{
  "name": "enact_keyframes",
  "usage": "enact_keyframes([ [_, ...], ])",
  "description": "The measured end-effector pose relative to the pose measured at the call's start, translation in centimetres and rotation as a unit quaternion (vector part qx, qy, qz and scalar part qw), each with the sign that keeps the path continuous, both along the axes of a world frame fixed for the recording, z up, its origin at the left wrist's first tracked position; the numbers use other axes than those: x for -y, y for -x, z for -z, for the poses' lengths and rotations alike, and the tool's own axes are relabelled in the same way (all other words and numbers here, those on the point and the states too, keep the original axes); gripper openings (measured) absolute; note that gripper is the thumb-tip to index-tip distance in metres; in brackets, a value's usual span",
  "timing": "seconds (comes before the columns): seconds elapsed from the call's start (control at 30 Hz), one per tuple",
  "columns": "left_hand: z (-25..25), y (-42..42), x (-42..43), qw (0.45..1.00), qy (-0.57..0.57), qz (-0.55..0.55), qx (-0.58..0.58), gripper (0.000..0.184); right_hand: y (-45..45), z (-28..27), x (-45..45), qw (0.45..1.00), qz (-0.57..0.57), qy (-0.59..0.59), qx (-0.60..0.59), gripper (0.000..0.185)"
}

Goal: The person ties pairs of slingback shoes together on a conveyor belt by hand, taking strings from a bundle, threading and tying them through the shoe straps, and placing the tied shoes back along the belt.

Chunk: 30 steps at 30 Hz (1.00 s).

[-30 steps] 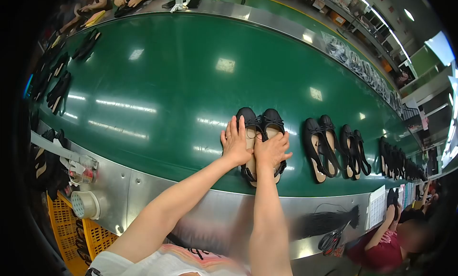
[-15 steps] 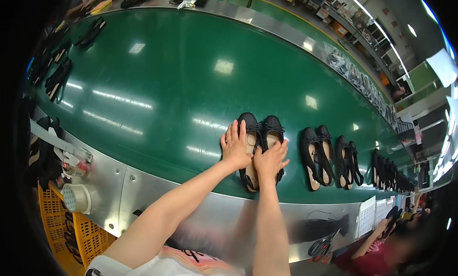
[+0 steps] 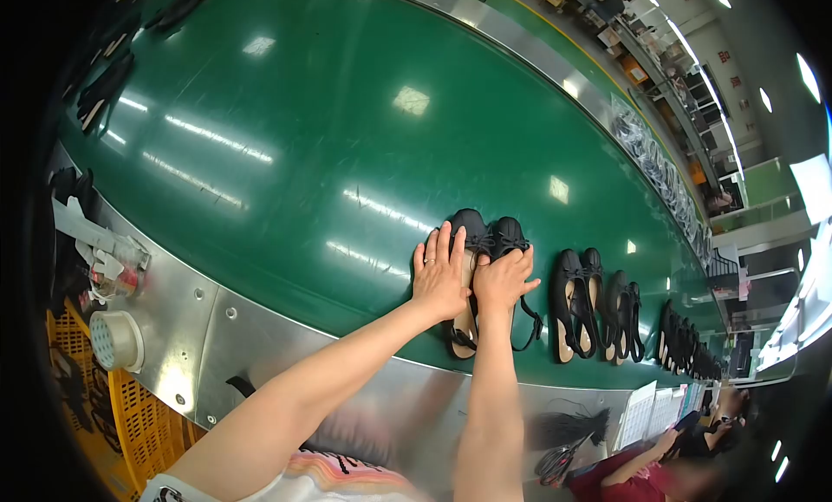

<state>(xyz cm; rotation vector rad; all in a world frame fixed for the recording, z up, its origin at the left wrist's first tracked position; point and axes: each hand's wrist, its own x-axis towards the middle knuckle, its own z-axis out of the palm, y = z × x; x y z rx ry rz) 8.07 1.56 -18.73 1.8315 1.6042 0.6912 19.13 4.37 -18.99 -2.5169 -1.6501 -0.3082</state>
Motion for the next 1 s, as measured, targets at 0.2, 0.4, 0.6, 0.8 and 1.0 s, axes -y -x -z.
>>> enact_keyframes([
  [0.2,-0.1,0.0,0.1,1.0,0.006,0.002,0.012,0.103,-2.2,-0.8,4.0,0.993,-0.083,0.054,-0.067,0.068],
  [0.4,-0.4,0.0,0.1,1.0,0.019,0.012,-0.009,0.104,-2.3,-0.8,5.2,0.991,-0.078,0.053,-0.095,0.072],
  [0.6,0.0,-0.3,0.0,1.0,0.015,0.019,-0.014,0.102,-1.8,0.3,4.8,0.996,-0.046,-0.002,-0.081,0.072],
  [0.8,0.5,-0.9,0.1,0.999,-0.01,0.017,-0.028,0.102,-0.7,-0.6,2.4,1.0,0.015,0.011,-0.022,0.069],
  [1.0,-0.1,-0.9,0.2,1.0,0.006,0.007,-0.029,0.106,-3.0,-1.6,3.1,0.988,-0.07,0.096,-0.094,0.083],
])
